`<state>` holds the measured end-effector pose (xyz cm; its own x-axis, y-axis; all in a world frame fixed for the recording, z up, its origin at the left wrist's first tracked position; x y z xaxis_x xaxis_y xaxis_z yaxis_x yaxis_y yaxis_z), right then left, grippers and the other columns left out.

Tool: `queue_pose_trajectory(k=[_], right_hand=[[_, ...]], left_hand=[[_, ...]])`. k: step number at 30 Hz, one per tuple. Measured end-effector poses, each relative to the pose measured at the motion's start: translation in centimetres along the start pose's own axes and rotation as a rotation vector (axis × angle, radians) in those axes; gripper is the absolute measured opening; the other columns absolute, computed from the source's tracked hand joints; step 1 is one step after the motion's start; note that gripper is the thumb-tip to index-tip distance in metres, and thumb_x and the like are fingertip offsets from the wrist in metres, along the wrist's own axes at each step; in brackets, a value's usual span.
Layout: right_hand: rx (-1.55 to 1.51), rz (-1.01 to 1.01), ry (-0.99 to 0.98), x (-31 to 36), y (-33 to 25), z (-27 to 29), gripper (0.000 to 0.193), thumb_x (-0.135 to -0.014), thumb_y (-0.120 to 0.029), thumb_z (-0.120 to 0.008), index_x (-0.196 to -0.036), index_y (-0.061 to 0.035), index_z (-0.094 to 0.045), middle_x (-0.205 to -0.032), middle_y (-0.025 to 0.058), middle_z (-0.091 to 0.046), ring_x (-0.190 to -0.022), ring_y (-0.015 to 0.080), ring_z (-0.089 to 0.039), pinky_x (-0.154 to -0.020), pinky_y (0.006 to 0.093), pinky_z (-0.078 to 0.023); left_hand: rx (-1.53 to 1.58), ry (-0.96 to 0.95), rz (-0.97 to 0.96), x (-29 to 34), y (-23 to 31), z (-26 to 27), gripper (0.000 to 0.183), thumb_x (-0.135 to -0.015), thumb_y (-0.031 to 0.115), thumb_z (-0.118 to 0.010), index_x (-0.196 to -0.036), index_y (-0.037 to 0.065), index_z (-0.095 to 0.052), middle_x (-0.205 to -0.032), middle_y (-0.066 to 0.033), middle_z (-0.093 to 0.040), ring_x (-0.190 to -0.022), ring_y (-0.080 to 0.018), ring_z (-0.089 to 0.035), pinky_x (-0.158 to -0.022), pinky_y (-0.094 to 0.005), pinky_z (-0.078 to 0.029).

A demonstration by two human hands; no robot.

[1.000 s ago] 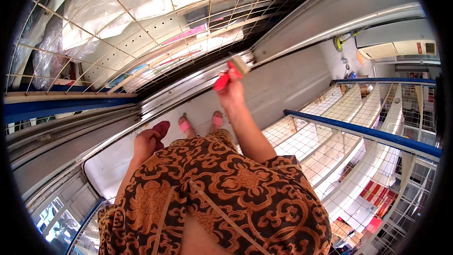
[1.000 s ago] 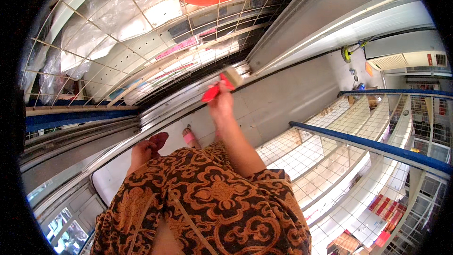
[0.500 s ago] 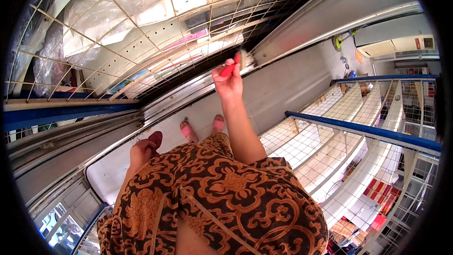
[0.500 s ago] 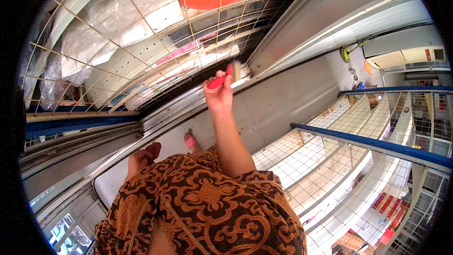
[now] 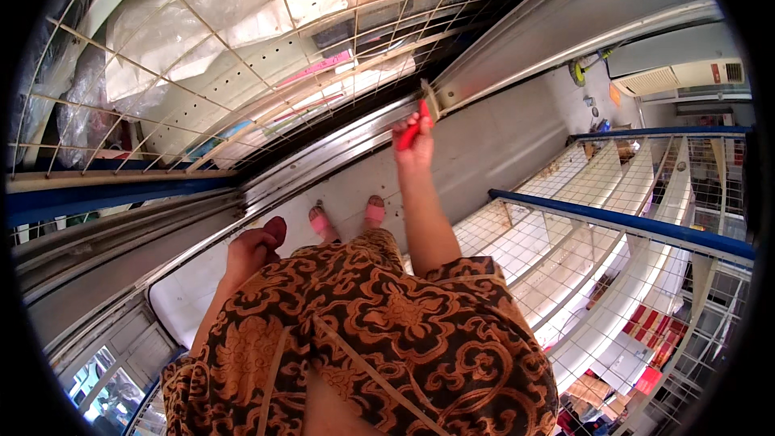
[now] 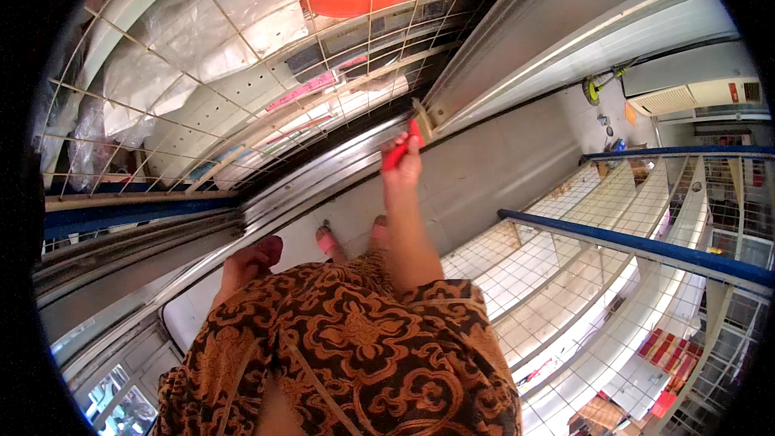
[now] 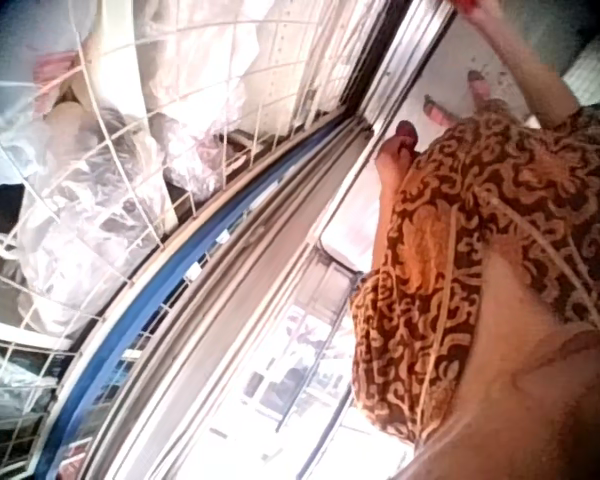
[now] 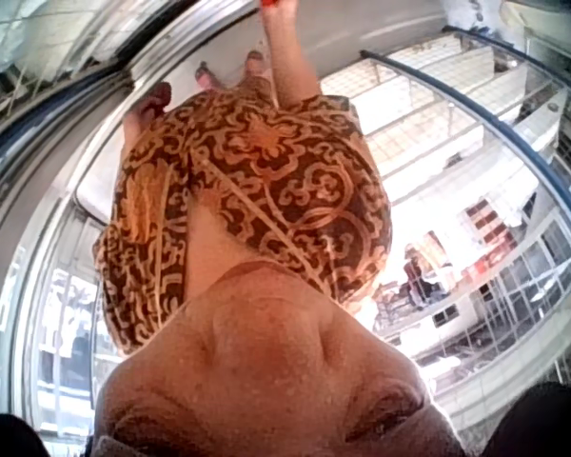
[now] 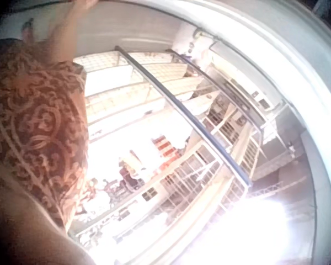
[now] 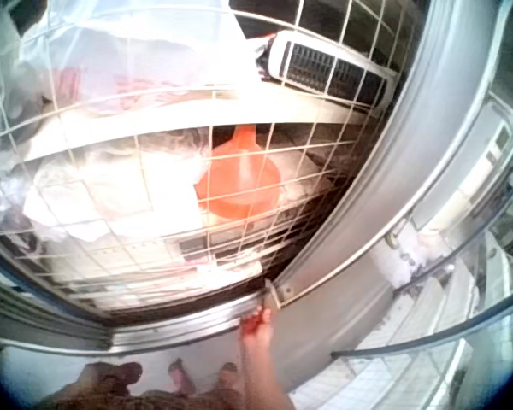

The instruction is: The person cleans the frame of a sliding window using a brush to sweep debris and a cloth to wipe the surfaces.

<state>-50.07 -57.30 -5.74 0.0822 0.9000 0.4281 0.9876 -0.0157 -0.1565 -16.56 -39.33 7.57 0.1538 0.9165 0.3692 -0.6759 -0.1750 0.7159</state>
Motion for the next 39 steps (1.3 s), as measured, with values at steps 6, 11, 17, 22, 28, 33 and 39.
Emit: queue_pose_trajectory(k=[6,11,17,22,28,33,39], right_hand=[[-0.056,-0.080,0.171,5.6,2.5,1.4,0.022,-0.094,-0.035,-0.043,-0.103,-0.0171,-0.052,-0.072,-0.0027,-0.051,-0.063,0.0114,-0.048,-0.067,0.0339,-0.045],[-0.054,0.025,0.180,0.5,-2.2,3.1,0.026,-0.097,-0.034,-0.038,-0.113,-0.0178,-0.051,-0.073,-0.0024,-0.050,-0.064,0.0101,-0.048,-0.061,0.0304,-0.045],[-0.058,-0.082,0.310,7.5,-0.6,2.4,0.024,-0.097,-0.030,-0.039,-0.107,-0.0129,-0.052,-0.069,-0.0015,-0.048,-0.063,0.0113,-0.048,-0.059,0.0300,-0.044],[0.300,-0.442,0.148,5.1,3.0,1.4,0.019,-0.095,-0.027,-0.046,-0.095,-0.0094,-0.052,-0.065,-0.0011,-0.047,-0.056,0.0111,-0.045,-0.055,0.0275,-0.042],[0.438,-0.112,0.289,4.6,-6.4,5.9,0.020,-0.095,-0.025,-0.047,-0.085,-0.0081,-0.051,-0.058,-0.0003,-0.045,-0.051,0.0112,-0.044,-0.047,0.0249,-0.038],[0.910,-0.455,0.144,8.8,3.2,2.0,0.027,-0.093,-0.031,-0.051,-0.084,-0.0057,-0.054,-0.058,0.0001,-0.046,-0.051,0.0109,-0.043,-0.048,0.0248,-0.037],[1.045,-0.282,0.276,8.5,-4.5,6.0,0.026,-0.091,-0.032,-0.053,-0.088,-0.0056,-0.055,-0.058,-0.0015,-0.046,-0.049,0.0103,-0.043,-0.046,0.0230,-0.036]], left_hand=[[-0.011,0.008,-0.061,-0.8,1.1,-0.1,0.028,-0.067,-0.006,-0.046,-0.086,0.005,-0.065,-0.087,-0.0116,-0.064,-0.081,-0.0314,-0.062,-0.071,-0.0371,-0.050],[0.284,-0.023,0.221,-1.4,2.3,-1.9,0.027,-0.068,-0.007,-0.047,-0.086,0.004,-0.065,-0.085,-0.0131,-0.064,-0.080,-0.0313,-0.062,-0.070,-0.0368,-0.050],[-0.011,0.069,-0.113,-1.7,3.3,-1.3,0.027,-0.068,-0.007,-0.047,-0.086,0.003,-0.064,-0.083,-0.0134,-0.063,-0.077,-0.0303,-0.062,-0.069,-0.0368,-0.050],[0.231,0.031,0.004,-1.8,-0.3,-3.8,0.026,-0.069,-0.007,-0.047,-0.086,0.003,-0.064,-0.084,-0.0138,-0.063,-0.078,-0.0304,-0.062,-0.070,-0.0362,-0.050],[0.110,0.134,-0.056,-1.1,2.1,-1.9,0.056,-0.071,-0.008,-0.038,-0.124,0.006,-0.048,-0.101,-0.0176,-0.064,-0.085,-0.0275,-0.066,-0.075,-0.0338,-0.053],[0.855,0.189,0.258,0.7,0.4,-2.5,0.063,-0.073,-0.011,-0.035,-0.134,0.006,-0.039,-0.108,-0.0152,-0.062,-0.087,-0.0209,-0.066,-0.073,-0.0316,-0.054],[0.228,0.578,0.109,2.9,1.9,3.6,0.051,-0.074,-0.009,-0.045,-0.123,0.004,-0.050,-0.100,-0.0152,-0.064,-0.086,-0.0234,-0.064,-0.076,-0.0310,-0.050]])
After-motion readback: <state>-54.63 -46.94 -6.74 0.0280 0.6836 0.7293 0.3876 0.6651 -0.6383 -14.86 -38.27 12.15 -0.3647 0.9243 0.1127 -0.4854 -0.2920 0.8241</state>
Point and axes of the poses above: each hand's wrist, its own x-axis away from the middle knuckle, its own z-axis out of the back of the hand, y = z × x, the point moved 10 cm from there along -x, towards the middle knuckle
